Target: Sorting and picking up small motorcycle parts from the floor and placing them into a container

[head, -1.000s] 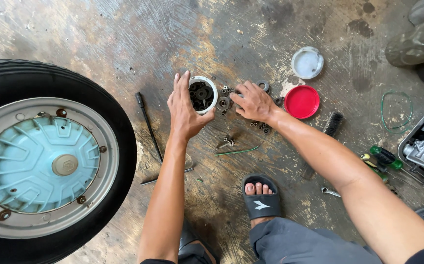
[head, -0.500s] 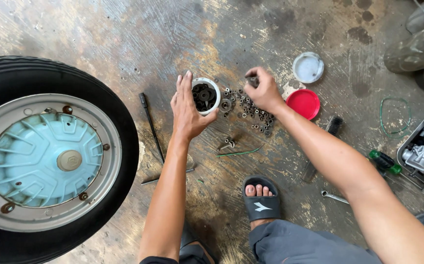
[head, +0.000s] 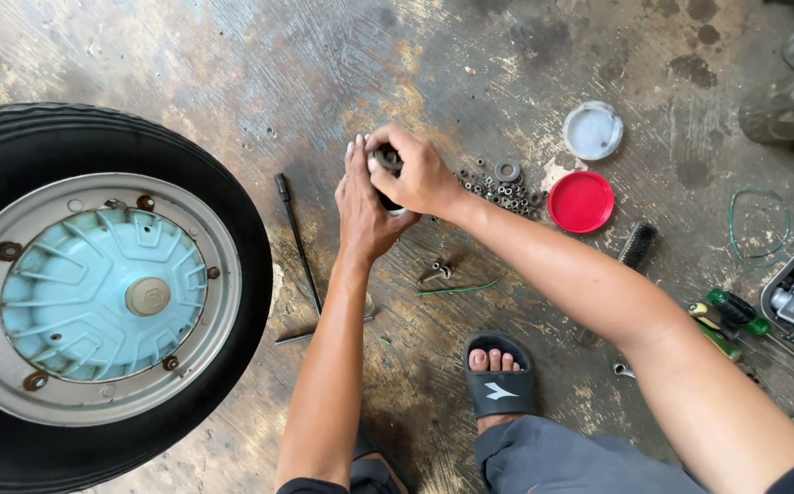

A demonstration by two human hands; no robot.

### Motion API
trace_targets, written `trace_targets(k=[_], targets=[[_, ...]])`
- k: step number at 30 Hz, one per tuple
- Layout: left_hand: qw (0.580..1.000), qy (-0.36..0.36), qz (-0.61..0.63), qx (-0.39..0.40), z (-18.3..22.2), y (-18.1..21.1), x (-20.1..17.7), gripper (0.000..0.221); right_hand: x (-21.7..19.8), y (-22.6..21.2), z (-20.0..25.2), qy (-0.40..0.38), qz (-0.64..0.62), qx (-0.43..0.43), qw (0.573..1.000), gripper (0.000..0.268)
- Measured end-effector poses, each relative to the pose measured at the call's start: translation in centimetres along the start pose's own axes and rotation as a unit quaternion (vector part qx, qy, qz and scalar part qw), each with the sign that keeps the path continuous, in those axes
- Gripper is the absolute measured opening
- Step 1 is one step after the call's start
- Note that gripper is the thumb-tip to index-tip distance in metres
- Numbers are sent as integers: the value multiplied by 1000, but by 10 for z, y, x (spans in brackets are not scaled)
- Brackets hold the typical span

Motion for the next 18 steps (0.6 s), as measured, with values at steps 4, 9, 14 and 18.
trace_targets(k=[4, 9, 14, 18], targets=[[999, -11, 35, -6, 2, 0, -1, 129, -2, -6, 0, -46, -11, -49, 998, 23], [999, 23, 20, 12, 3, -4, 6, 132, -5, -18, -5, -25, -48, -20, 998, 14], [999, 23, 23, 19, 2, -9, 9, 133, -23, -4, -14, -24, -96, 45, 994, 21], [998, 51, -13, 30, 3, 6, 3, 132, -49, 28, -29, 43, -21, 56, 997, 11]])
Point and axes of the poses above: each hand's wrist, its own z-axis away from the middle knuckle, its own x-axis out of the palm, y = z × x, the point moved 1 cm from there along -z, towards the middle knuckle, and after that the axes turned 9 degrees about y, right-handed, at the moved point
